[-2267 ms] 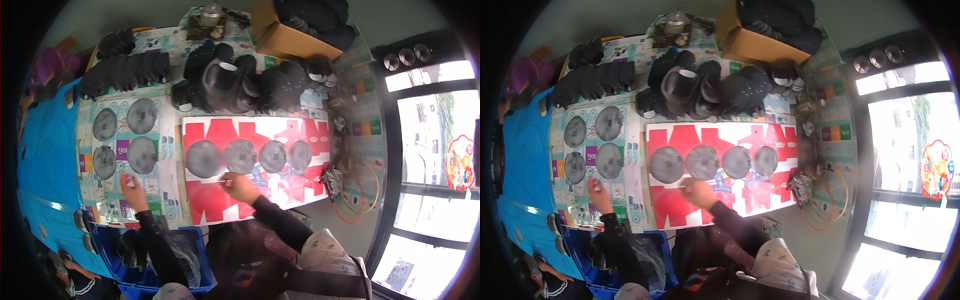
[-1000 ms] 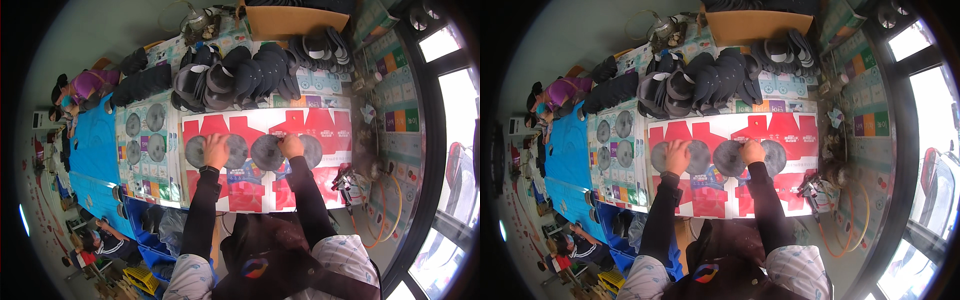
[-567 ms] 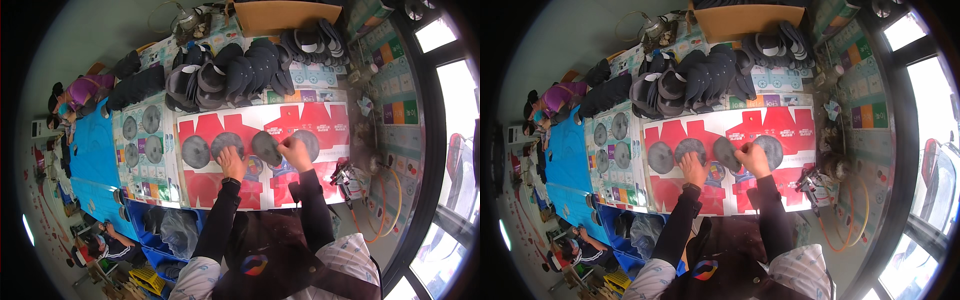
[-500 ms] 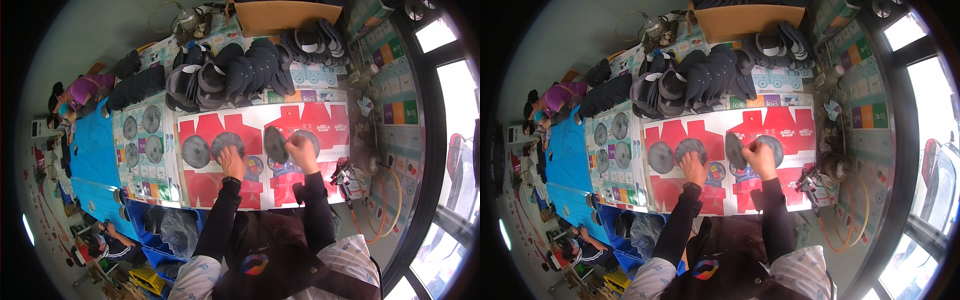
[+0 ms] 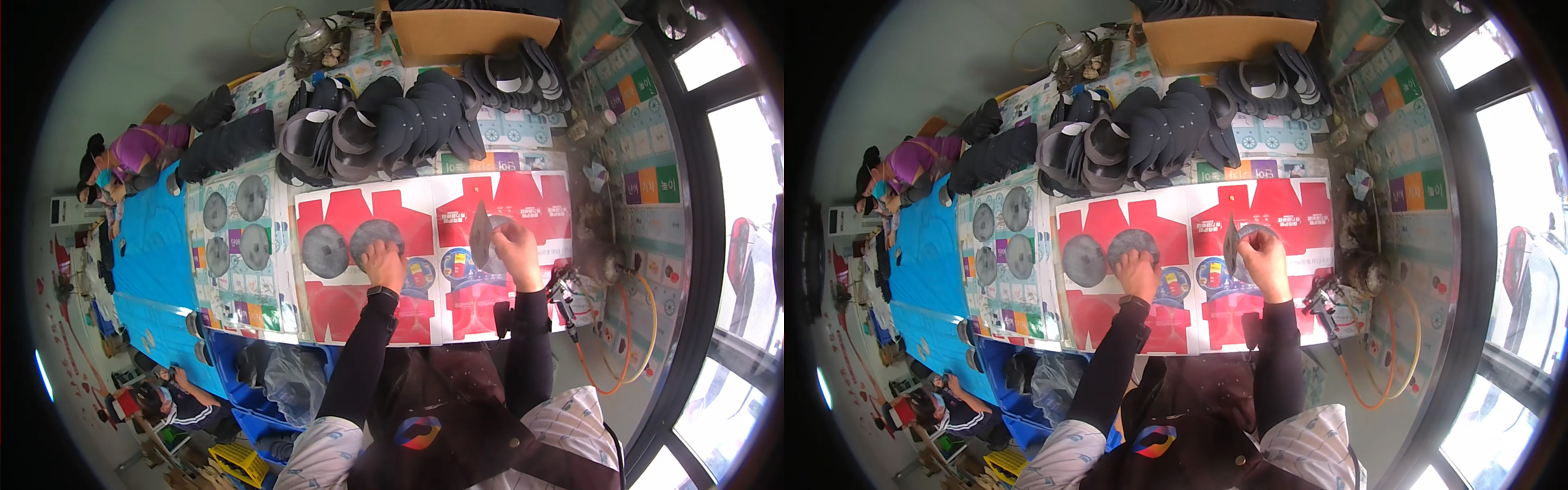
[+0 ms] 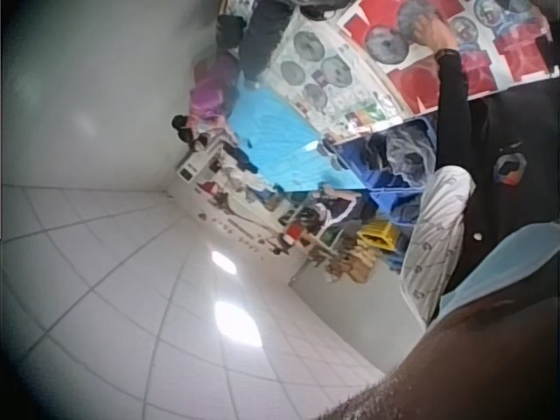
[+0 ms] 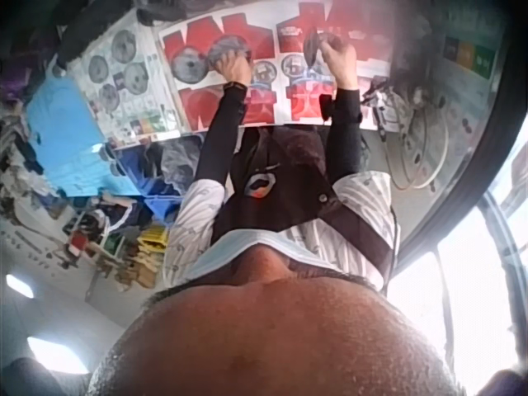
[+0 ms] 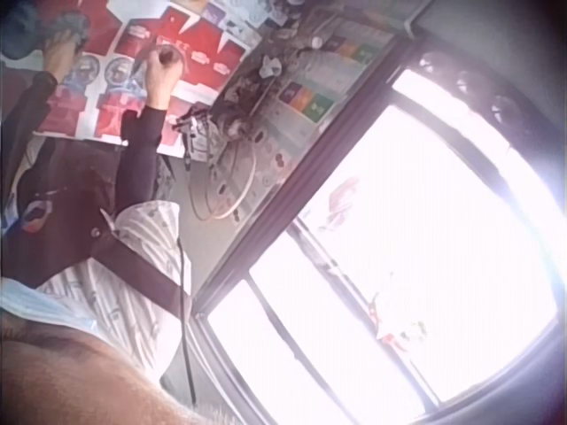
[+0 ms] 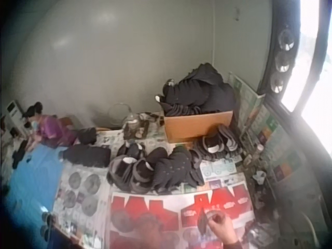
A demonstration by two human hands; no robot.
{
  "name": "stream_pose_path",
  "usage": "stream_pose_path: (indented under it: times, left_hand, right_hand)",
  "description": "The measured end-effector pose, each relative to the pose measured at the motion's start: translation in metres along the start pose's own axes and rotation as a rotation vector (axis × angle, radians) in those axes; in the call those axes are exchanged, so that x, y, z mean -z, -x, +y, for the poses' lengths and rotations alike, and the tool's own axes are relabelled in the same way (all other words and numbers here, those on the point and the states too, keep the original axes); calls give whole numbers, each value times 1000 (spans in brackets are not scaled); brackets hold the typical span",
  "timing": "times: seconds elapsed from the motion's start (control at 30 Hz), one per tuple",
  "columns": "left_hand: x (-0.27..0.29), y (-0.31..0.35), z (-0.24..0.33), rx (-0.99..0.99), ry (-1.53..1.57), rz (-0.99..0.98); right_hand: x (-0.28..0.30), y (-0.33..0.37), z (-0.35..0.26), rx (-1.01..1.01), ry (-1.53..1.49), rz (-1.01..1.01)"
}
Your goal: Applying adhesive to circular shoe components using a specialized applicator tool and arranging them on a tray.
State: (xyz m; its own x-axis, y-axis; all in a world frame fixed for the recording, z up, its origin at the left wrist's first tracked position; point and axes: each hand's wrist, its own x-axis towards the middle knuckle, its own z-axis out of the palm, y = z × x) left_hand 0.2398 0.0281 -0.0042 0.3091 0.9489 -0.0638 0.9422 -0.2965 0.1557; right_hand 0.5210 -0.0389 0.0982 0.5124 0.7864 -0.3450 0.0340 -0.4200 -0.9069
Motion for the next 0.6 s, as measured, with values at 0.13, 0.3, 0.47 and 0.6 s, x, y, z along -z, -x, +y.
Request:
stream_pose_path:
  times: [0.13,0.3,0.47,0.6]
  left_hand:
    - [-9,0,1,-51,-90,3]
    - [-5,2,8,40,42,28]
    - [-7,4,-4,149,126,-12]
    - [-4,4,-7,150,103,-20]
  right_hand:
    - [-2,5,-5,-34,-60,-12]
    - [6,12,-13,-59,-46,2]
    - [12,13,-14,-69,-28,4]
    - [12,13,-16,-69,-5,6]
